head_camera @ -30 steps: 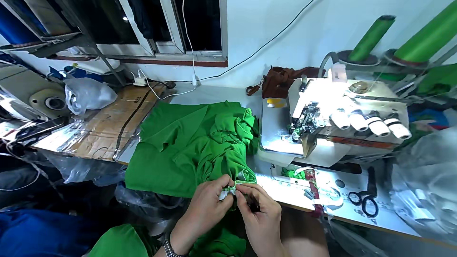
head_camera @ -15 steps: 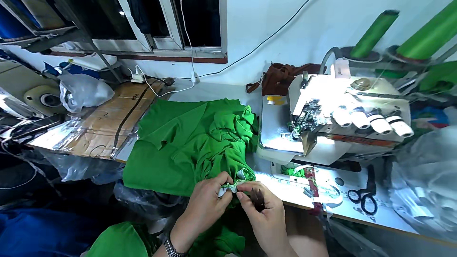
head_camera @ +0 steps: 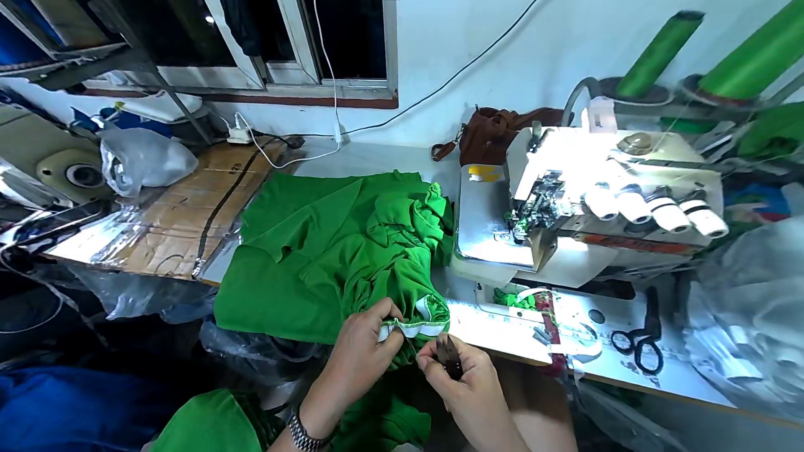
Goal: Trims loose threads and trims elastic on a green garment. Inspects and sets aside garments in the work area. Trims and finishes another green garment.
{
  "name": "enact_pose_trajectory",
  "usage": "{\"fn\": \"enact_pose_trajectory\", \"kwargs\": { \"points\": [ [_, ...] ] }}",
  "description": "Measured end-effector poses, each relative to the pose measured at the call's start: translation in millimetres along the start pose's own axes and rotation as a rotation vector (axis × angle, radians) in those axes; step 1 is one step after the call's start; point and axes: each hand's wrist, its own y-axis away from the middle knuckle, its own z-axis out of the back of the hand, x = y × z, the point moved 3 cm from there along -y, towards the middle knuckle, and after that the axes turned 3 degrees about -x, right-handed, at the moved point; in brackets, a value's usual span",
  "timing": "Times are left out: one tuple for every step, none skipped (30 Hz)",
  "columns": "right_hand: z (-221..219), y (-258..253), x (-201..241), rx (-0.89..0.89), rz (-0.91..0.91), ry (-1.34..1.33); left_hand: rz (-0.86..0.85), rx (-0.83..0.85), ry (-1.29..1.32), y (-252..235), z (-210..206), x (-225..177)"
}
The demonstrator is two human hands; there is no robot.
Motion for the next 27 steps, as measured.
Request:
{"fn": "enact_pose_trajectory", "kwargs": {
  "points": [
    [1,2,0,0.03,-0.006,0.004,0.014,-0.001,0.006,0,0,0],
    [1,4,1,0.059,-0.002,0.014,0.025,-0.001,0.013,0,0,-1],
    [2,6,1,0.084,0.009,0.024,0.027,-0.001,0.02,1,0,-1],
    [3,6,1,0.106,0.02,0.033,0.023,-0.003,0.023,1,0,0],
    [4,6,1,0.118,0.034,0.04,0.016,-0.005,0.023,1,-1,0],
    [5,6,1,0.121,0.047,0.042,0.008,-0.008,0.023,1,-1,0],
    [7,6,2,0.12,0.057,0.042,-0.002,-0.009,0.022,1,-1,0],
    [8,5,2,0.114,0.066,0.043,-0.013,-0.011,0.021,1,-2,-1],
    [10,5,3,0.106,0.071,0.042,-0.017,0.0,0.027,2,-1,-2],
    [11,4,3,0.093,0.073,0.039,-0.017,0.034,0.045,2,0,-3],
    [12,4,3,0.079,0.072,0.037,-0.013,0.097,0.089,3,3,-4],
    [13,4,3,0.066,0.067,0.033,-0.005,0.177,0.159,3,5,-5],
    [14,4,2,0.06,0.062,0.029,0.003,0.255,0.242,3,8,-5],
    [15,4,1,0.057,0.058,0.024,0.01,0.315,0.329,4,10,-3],
    [15,4,0,0.058,0.06,0.018,0.008,0.338,0.4,4,12,-2],
    [15,5,0,0.058,0.061,0.012,0.006,0.341,0.451,4,14,0],
    [15,6,-1,0.057,0.063,0.006,0.006,0.333,0.484,5,15,0],
    [16,7,-1,0.056,0.064,0.002,0.007,0.32,0.502,5,15,1],
    [16,8,-1,0.056,0.07,-0.002,0.014,0.305,0.516,5,15,1],
    [16,9,-1,0.056,0.078,-0.002,0.02,0.293,0.534,5,14,1],
    [16,10,0,0.055,0.082,0.0,0.03,0.28,0.555,5,13,1],
    [15,12,0,0.055,0.085,-0.001,0.045,0.264,0.575,6,11,1],
    [15,13,0,0.061,0.091,-0.002,0.059,0.247,0.591,6,9,1],
    [14,14,1,0.068,0.096,-0.002,0.072,0.228,0.606,7,8,1],
    [12,16,1,0.077,0.101,0.0,0.077,0.21,0.613,7,6,1],
    [11,17,1,0.087,0.1,0.007,0.081,0.192,0.62,7,5,0],
    [10,18,0,0.098,0.096,0.016,0.086,0.176,0.621,8,4,0]
  ]
}}
